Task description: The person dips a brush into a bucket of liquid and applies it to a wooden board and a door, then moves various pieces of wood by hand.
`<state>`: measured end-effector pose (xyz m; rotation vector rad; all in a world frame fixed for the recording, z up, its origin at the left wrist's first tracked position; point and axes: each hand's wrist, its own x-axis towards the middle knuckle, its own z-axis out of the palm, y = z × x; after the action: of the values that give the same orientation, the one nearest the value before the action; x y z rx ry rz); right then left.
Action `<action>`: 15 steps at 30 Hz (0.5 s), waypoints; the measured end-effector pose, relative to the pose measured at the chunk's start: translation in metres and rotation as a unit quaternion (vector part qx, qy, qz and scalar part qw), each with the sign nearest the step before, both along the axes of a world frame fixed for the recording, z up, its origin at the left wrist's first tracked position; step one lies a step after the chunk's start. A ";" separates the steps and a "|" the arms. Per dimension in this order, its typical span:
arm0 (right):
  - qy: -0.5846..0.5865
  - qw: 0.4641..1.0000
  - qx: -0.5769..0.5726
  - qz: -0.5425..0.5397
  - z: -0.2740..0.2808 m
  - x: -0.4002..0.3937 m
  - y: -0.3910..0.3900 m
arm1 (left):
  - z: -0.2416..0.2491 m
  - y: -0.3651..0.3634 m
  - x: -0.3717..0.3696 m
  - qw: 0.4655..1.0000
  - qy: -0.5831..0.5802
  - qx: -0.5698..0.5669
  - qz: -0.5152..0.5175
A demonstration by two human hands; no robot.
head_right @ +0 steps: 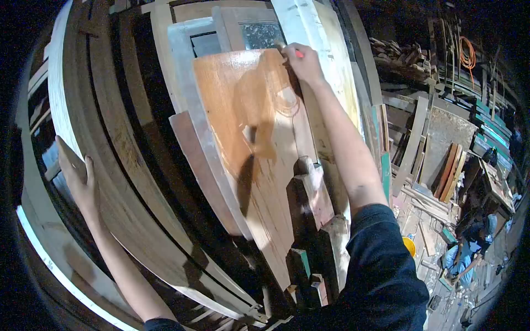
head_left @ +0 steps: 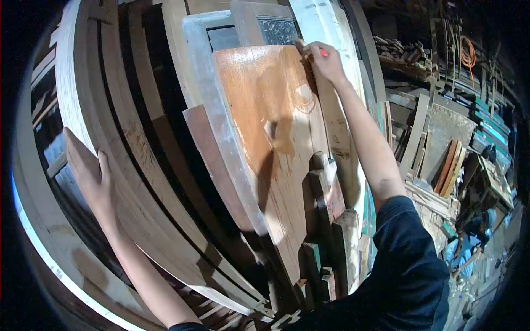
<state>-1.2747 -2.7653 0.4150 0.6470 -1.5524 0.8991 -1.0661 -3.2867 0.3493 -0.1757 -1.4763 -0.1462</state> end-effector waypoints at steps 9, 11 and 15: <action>-0.091 0.953 -0.155 0.245 -0.154 0.025 -0.018 | 0.001 -0.003 0.000 1.000 0.002 -0.018 -0.008; -0.150 0.917 -0.192 0.317 -0.132 0.059 -0.002 | 0.000 -0.004 0.000 1.000 0.002 -0.018 -0.005; -0.107 0.902 -0.242 0.343 -0.071 0.072 0.000 | 0.000 0.003 0.002 1.000 -0.008 -0.004 -0.011</action>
<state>-1.2025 -2.7656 0.3436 0.7536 -1.2029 1.8710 -1.0637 -3.2836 0.3491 -0.1973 -1.4921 -0.1593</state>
